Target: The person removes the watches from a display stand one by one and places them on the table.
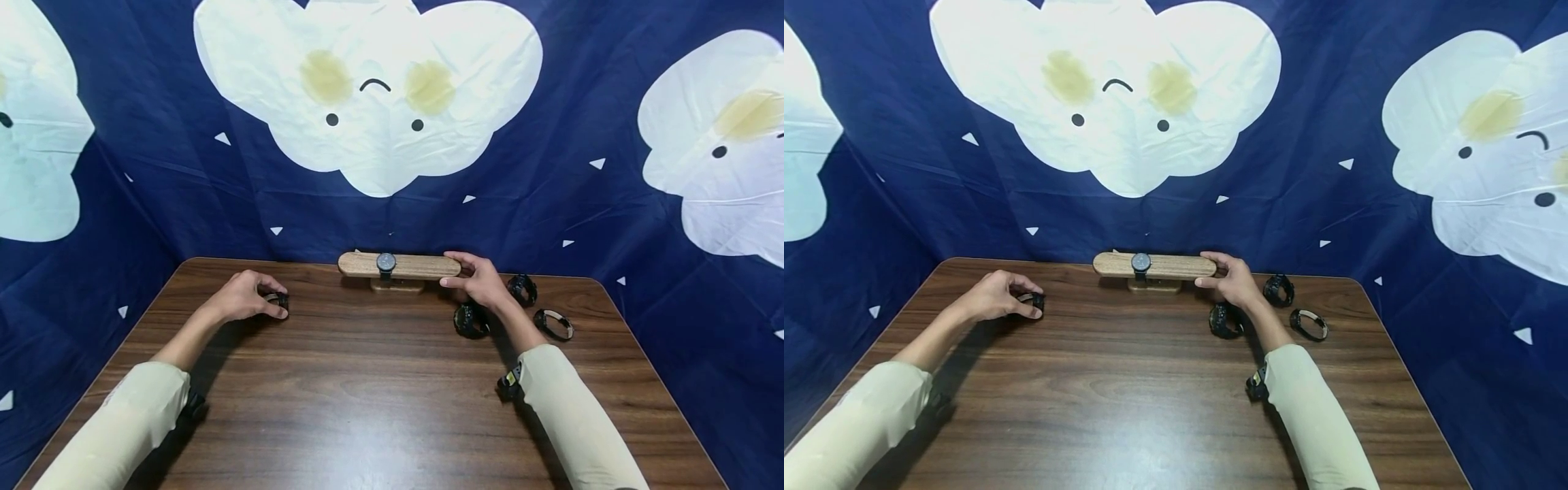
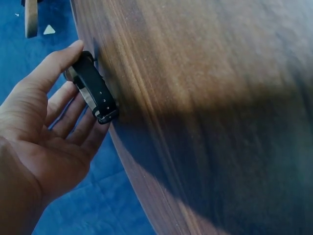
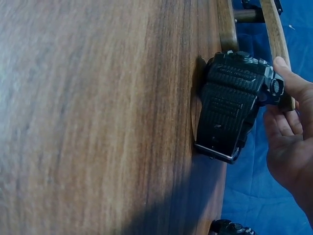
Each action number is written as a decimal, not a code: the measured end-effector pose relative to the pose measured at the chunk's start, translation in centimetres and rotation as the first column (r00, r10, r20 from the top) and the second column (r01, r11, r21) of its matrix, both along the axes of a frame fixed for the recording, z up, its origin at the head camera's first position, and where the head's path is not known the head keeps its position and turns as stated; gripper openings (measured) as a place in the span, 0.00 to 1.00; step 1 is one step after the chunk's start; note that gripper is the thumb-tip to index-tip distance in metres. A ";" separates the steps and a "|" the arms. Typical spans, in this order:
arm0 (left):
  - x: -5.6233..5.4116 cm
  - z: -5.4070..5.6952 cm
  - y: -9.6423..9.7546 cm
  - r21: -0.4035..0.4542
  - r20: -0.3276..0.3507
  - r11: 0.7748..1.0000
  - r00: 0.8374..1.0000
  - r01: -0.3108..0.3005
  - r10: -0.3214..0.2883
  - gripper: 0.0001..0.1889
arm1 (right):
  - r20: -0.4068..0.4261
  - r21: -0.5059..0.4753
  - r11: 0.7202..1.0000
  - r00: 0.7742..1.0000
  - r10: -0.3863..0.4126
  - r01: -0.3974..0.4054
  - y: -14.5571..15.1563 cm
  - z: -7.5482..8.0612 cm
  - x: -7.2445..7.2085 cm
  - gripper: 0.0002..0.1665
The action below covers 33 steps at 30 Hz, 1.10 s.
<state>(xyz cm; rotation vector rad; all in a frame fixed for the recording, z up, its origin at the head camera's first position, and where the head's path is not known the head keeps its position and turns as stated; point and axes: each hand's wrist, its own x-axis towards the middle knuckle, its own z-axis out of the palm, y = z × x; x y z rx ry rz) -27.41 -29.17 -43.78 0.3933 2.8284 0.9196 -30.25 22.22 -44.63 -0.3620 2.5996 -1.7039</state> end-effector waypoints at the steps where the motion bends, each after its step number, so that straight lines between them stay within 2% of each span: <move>1: 0.0 0.0 0.0 0.000 0.003 1.000 1.000 -0.002 0.002 0.29 | 0.003 0.003 1.000 1.000 -0.001 0.001 0.0 0.0 0.0 0.40; 18: -0.3 0.5 0.4 0.008 0.042 0.999 0.999 -0.033 0.033 0.32 | 0.003 0.026 1.000 1.000 -0.014 0.014 0.0 0.2 -0.1 0.39; 27: -0.7 1.0 1.7 0.026 -0.006 0.997 0.997 -0.071 0.071 0.32 | 0.000 0.035 0.999 1.000 -0.020 0.020 0.0 0.2 0.1 0.39; 33: -1.2 1.5 3.7 0.120 -0.055 0.989 0.994 -0.086 0.093 0.34 | 0.005 0.031 0.999 1.000 -0.021 0.021 0.0 0.1 0.2 0.40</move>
